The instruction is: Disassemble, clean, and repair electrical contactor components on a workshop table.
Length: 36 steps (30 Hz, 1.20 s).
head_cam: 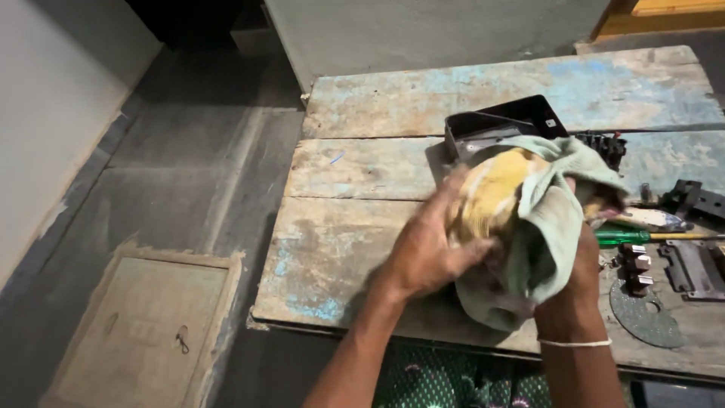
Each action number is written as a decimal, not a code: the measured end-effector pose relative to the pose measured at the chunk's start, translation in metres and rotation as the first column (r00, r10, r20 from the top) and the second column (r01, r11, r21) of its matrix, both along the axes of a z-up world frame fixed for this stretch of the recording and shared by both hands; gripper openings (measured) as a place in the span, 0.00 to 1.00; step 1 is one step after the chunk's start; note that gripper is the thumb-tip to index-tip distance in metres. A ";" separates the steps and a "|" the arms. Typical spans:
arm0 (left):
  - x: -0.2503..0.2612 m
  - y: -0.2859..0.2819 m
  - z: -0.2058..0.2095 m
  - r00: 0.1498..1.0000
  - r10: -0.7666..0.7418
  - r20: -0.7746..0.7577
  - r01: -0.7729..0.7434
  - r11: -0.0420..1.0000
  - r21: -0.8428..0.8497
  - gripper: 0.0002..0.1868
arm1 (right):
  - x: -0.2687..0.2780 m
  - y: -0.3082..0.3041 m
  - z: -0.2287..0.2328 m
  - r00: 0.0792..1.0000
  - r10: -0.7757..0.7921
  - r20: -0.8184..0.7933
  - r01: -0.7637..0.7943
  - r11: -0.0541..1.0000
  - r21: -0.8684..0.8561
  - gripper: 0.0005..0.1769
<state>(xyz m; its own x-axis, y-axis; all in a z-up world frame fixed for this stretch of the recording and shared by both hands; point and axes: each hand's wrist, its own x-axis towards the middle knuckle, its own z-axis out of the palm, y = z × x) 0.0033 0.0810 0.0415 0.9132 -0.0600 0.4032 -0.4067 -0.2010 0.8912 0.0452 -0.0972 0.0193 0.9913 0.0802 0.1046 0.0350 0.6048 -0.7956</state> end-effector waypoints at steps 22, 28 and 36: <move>0.008 -0.036 0.016 0.999 -0.031 -0.028 0.036 0.984 0.173 0.46 | -0.097 -0.011 0.022 0.980 -0.044 0.195 0.071 0.989 -0.131 0.39; 0.020 -0.029 0.026 0.990 0.061 0.129 -0.050 0.995 -0.084 0.24 | -0.107 0.018 0.052 0.991 -0.057 0.117 0.045 0.993 0.105 0.36; 0.045 -0.030 0.032 0.974 0.139 0.178 -0.064 0.926 -0.372 0.10 | 0.006 -0.025 -0.018 0.998 -0.054 0.009 0.046 0.919 0.391 0.32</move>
<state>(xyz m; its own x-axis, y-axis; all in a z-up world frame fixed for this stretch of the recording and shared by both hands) 0.0483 0.0510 0.0734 0.8062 0.2129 0.5520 -0.5762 0.0706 0.8143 0.0508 -0.1220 0.0017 0.9904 -0.0209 0.1369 0.0868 0.8642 -0.4956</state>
